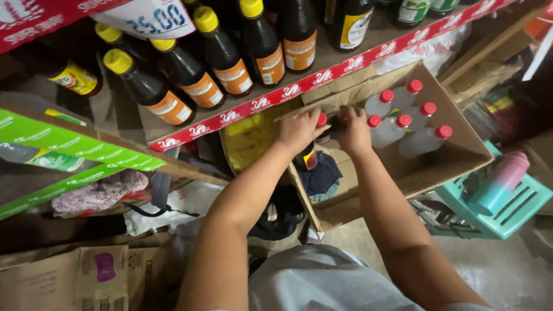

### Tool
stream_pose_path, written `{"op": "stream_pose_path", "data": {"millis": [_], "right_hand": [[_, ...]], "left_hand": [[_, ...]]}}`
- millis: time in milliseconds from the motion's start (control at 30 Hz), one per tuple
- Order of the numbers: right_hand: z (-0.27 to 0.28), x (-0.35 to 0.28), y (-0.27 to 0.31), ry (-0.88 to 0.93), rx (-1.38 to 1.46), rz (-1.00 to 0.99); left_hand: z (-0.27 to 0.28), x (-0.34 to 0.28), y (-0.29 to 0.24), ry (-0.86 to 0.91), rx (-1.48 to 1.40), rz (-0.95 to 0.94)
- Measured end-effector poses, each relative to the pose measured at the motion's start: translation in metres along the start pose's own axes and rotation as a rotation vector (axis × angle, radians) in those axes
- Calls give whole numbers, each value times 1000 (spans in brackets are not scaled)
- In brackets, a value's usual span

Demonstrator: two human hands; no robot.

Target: Stocking grocery store shelves with soy sauce and canned goods.

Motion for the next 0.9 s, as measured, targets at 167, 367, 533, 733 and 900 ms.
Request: {"op": "stream_pose_path", "data": {"millis": [167,367,533,733,900], "right_hand": [[-24,-2,-53,-53,200,-148],[-16,-2,-31,-12,204,-245],[-40,-16,-21,101,-134,-114],[-76,-29,-9,341,-444,-1],[-45,-3,-18,241,37,-53]], "left_hand": [[100,-16,0,-303,-212,128],[214,-61,7,-621,-464,317],[243,-106,31,-676,-592,482],[247,-166,60,-742,-723,527],[253,-233,100,-781,-737,586]]}}
Point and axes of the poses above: each hand's wrist, its own x-axis towards the middle knuckle, its own z-axis out of the back of the hand, y = z × x, the point moved 9 cm from there along x, towards the middle knuckle, and after that the axes turned 1 degree about -x, right-handed, at the moved point
